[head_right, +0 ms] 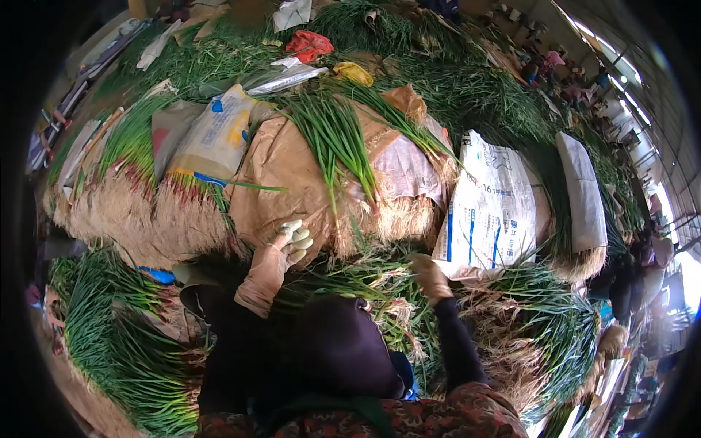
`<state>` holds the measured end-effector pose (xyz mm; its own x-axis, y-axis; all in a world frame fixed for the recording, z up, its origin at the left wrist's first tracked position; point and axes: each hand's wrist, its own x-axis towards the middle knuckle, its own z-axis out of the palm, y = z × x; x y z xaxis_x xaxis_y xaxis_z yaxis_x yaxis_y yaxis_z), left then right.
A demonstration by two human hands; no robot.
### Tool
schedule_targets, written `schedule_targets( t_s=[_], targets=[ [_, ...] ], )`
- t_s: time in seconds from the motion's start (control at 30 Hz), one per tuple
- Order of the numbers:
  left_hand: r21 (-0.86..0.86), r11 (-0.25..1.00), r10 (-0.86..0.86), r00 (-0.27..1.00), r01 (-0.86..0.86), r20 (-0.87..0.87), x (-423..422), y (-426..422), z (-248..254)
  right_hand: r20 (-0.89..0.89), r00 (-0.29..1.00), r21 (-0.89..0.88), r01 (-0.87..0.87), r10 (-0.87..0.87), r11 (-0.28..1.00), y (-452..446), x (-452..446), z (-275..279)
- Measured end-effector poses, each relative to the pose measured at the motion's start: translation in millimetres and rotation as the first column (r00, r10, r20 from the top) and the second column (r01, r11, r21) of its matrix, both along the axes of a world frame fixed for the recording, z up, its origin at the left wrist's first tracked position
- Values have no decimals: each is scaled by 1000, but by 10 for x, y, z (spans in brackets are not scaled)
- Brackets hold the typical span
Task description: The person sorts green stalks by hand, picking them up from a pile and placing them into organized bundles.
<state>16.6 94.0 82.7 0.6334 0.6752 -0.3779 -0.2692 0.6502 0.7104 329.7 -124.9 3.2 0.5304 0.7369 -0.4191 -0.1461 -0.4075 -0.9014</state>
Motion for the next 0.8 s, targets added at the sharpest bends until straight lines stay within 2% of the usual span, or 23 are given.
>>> schedule_targets(
  t_s=[0.03,0.07,0.1,0.17,0.23,0.27,0.3,0.33,0.37,0.4,0.43,0.5,0.53,0.6,0.63,0.67,0.73,0.77,0.8],
  targets=[
    [10,1000,-5,1000,5,-9,-14,40,-59,-248,965,106,107,-78,989,409,-260,-58],
    [45,999,17,997,-14,-76,-40,46,-117,27,978,115,-207,205,972,790,-342,-310],
    [31,998,62,996,-60,-62,-31,58,-172,305,906,-75,-284,293,956,1149,-587,-279],
    [-15,989,146,989,-147,-31,49,11,-300,545,738,-187,-355,398,916,1612,-839,-426],
    [49,988,148,985,-144,-85,154,-8,-542,653,627,-234,-367,425,900,1750,-1000,-378],
    [92,985,159,977,-147,-140,236,-12,-761,642,661,-111,-422,389,900,1729,-1106,-237],
    [133,980,175,966,-151,-193,316,-12,-901,493,721,-100,-508,486,856,1699,-1186,-167],
    [75,996,65,931,-41,-359,365,-11,-877,568,674,-31,-555,472,831,1549,-1348,14],
    [13,1000,25,893,-21,-450,450,-43,-980,637,629,35,-601,445,799,1427,-1464,144],
    [112,993,67,965,-40,-253,480,-83,-1095,780,453,42,-726,432,687,1379,-1385,62],
    [206,976,86,995,-75,-42,506,-119,-1204,750,492,-12,-658,442,753,1347,-1260,-2],
    [49,970,235,970,-238,53,523,-141,-810,695,562,-127,-518,449,846,1447,-937,-41],
    [-36,948,317,944,-315,89,509,-150,-633,798,348,-386,-332,493,860,1620,-783,7],
    [-143,916,392,913,-376,112,441,-142,-549,864,298,-366,-180,405,913,1905,-542,256],
    [-192,895,430,895,-403,122,402,-116,-540,844,482,-131,-243,237,961,1957,-497,415],
    [-253,894,416,895,-370,159,379,-89,-654,886,356,-208,-265,297,941,2010,-415,284],
    [-275,926,302,945,-260,124,361,-51,-863,911,90,-368,-269,403,890,2128,-219,-180],
    [-292,935,243,964,-203,107,362,-39,-915,881,209,-358,-296,425,886,2084,-324,-93],
    [-253,962,111,994,-101,23,364,-53,-839,835,321,-348,-323,447,880,1994,-487,1]
  ],
)
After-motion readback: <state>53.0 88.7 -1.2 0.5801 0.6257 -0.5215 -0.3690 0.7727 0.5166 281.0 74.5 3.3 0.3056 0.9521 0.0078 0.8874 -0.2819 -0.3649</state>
